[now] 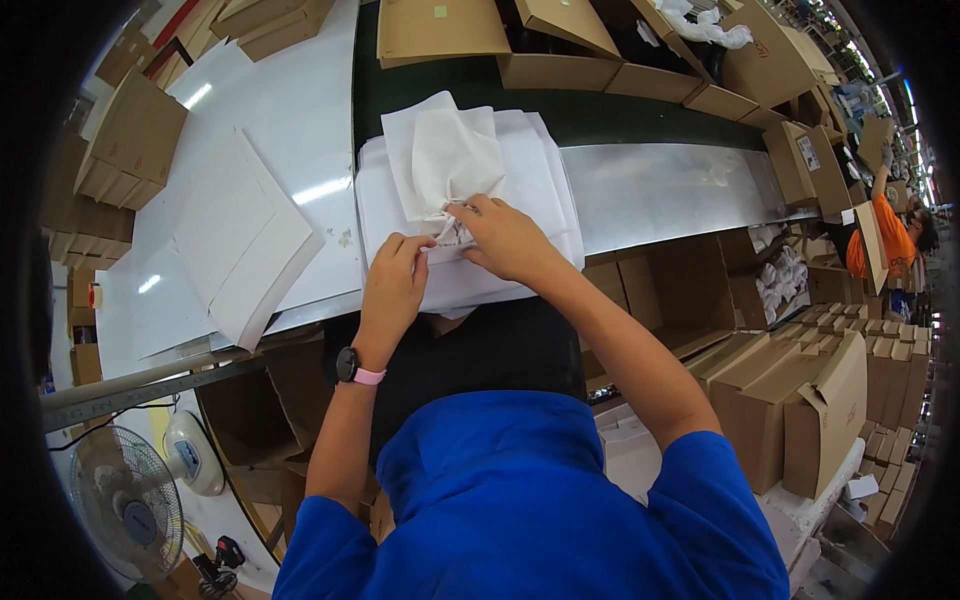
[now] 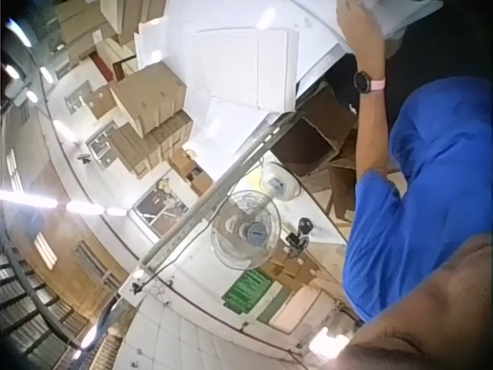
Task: Folding tissue paper into a shape to be used as stuffing for shoe packaging.
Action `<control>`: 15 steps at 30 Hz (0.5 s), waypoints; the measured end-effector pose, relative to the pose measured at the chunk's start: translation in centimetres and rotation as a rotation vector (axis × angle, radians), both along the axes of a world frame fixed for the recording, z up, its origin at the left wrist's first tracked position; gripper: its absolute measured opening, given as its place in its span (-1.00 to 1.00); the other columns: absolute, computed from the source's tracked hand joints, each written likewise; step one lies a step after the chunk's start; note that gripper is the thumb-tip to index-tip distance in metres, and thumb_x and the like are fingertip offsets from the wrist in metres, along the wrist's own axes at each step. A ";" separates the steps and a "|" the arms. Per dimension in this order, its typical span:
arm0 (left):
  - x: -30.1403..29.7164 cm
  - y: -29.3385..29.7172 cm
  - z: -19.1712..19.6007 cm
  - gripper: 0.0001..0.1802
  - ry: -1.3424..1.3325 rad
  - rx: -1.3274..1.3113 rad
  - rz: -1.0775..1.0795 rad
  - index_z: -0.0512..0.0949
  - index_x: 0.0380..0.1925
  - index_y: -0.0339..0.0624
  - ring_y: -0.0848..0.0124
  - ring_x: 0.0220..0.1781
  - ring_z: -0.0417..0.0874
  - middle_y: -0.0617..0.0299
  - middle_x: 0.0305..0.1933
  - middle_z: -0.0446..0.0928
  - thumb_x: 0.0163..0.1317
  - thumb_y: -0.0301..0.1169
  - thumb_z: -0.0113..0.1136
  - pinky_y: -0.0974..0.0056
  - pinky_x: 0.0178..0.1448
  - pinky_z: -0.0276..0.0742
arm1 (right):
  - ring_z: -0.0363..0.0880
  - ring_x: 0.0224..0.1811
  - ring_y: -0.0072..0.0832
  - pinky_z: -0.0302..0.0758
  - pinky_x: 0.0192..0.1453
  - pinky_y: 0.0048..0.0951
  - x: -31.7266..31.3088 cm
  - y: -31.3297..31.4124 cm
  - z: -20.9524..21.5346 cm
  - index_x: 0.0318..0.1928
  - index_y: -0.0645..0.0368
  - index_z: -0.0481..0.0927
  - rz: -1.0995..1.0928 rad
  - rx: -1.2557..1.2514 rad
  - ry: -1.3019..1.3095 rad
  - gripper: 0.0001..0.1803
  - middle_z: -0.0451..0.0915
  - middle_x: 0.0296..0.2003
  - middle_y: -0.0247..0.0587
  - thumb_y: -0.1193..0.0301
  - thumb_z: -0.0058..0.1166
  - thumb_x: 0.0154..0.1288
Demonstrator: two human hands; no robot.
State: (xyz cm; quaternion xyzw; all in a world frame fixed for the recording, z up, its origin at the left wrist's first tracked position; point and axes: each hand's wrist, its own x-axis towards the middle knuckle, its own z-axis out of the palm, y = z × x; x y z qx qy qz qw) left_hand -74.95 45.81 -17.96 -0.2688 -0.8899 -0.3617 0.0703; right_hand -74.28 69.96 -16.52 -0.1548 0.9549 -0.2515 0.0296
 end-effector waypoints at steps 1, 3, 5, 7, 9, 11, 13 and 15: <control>0.0 -0.2 -0.1 -0.80 -0.035 0.009 -0.002 0.74 0.09 -0.21 -0.05 0.01 0.74 0.00 -0.09 0.66 0.53 -0.51 0.36 -0.08 0.15 0.65 | 0.67 0.39 0.07 0.64 0.49 -0.05 0.0 -0.1 -0.1 0.59 0.06 0.58 -0.003 -0.004 0.013 -0.18 0.64 0.38 0.04 0.42 0.58 0.34; -0.2 -0.8 -0.1 -0.82 -0.071 0.016 -0.004 0.75 0.08 -0.24 -0.05 0.01 0.76 -0.03 -0.07 0.67 0.56 -0.52 0.34 -0.06 0.14 0.66 | 0.67 0.39 0.07 0.65 0.49 -0.05 -0.2 -0.2 -0.2 0.58 0.06 0.59 -0.006 -0.010 0.023 -0.19 0.64 0.37 0.04 0.43 0.58 0.34; -0.7 -1.0 0.6 -0.66 -0.249 -0.089 -0.029 0.74 0.19 -0.15 -0.05 0.18 0.75 0.00 0.11 0.69 0.46 -0.43 0.51 -0.07 0.29 0.63 | 0.73 0.32 0.05 0.71 0.41 -0.03 -0.2 0.0 -0.3 0.53 0.07 0.63 -0.013 -0.010 0.067 -0.23 0.69 0.30 -0.01 0.43 0.59 0.32; -0.5 0.0 2.5 -0.50 -0.031 -0.120 -0.015 0.71 0.30 -0.08 -0.06 0.29 0.71 0.01 0.22 0.68 0.37 -0.38 0.59 -0.08 0.41 0.58 | 0.74 0.30 0.05 0.71 0.38 -0.03 -0.2 0.3 -0.5 0.51 0.07 0.65 -0.026 -0.003 0.076 -0.24 0.70 0.28 -0.02 0.43 0.59 0.30; -0.2 1.2 3.6 -0.33 0.192 -0.150 0.016 0.67 0.40 -0.01 -0.06 0.41 0.67 0.03 0.34 0.66 0.28 -0.34 0.67 -0.09 0.52 0.52 | 0.75 0.29 0.05 0.72 0.36 -0.02 -0.3 0.0 -0.5 0.49 0.08 0.66 -0.022 0.000 0.091 -0.26 0.72 0.26 -0.03 0.43 0.59 0.29; -1.0 2.4 3.9 -0.09 0.238 -0.211 -0.007 0.56 0.54 0.00 -0.08 0.58 0.56 0.04 0.53 0.58 0.15 -0.33 0.75 -0.15 0.68 0.39 | 0.73 0.29 0.13 0.67 0.41 -0.01 -0.4 -0.3 -0.1 0.48 0.13 0.65 -0.041 -0.039 0.036 -0.28 0.72 0.25 0.07 0.49 0.55 0.32; -2.3 2.8 2.2 -0.09 0.150 -0.184 -0.066 0.53 0.55 -0.07 -0.10 0.56 0.58 0.00 0.52 0.59 0.17 -0.35 0.73 -0.13 0.66 0.44 | 0.72 0.29 0.15 0.67 0.40 0.00 -0.1 -0.7 0.4 0.45 0.15 0.65 -0.049 -0.039 0.026 -0.31 0.73 0.24 0.07 0.49 0.55 0.31; -3.0 3.0 1.4 -0.08 0.065 -0.159 -0.133 0.51 0.55 -0.15 -0.11 0.55 0.60 -0.05 0.51 0.60 0.18 -0.38 0.72 -0.10 0.64 0.48 | 0.72 0.29 0.16 0.67 0.38 0.01 0.5 -0.8 0.6 0.41 0.16 0.66 -0.064 -0.041 0.019 -0.34 0.73 0.24 0.08 0.50 0.54 0.30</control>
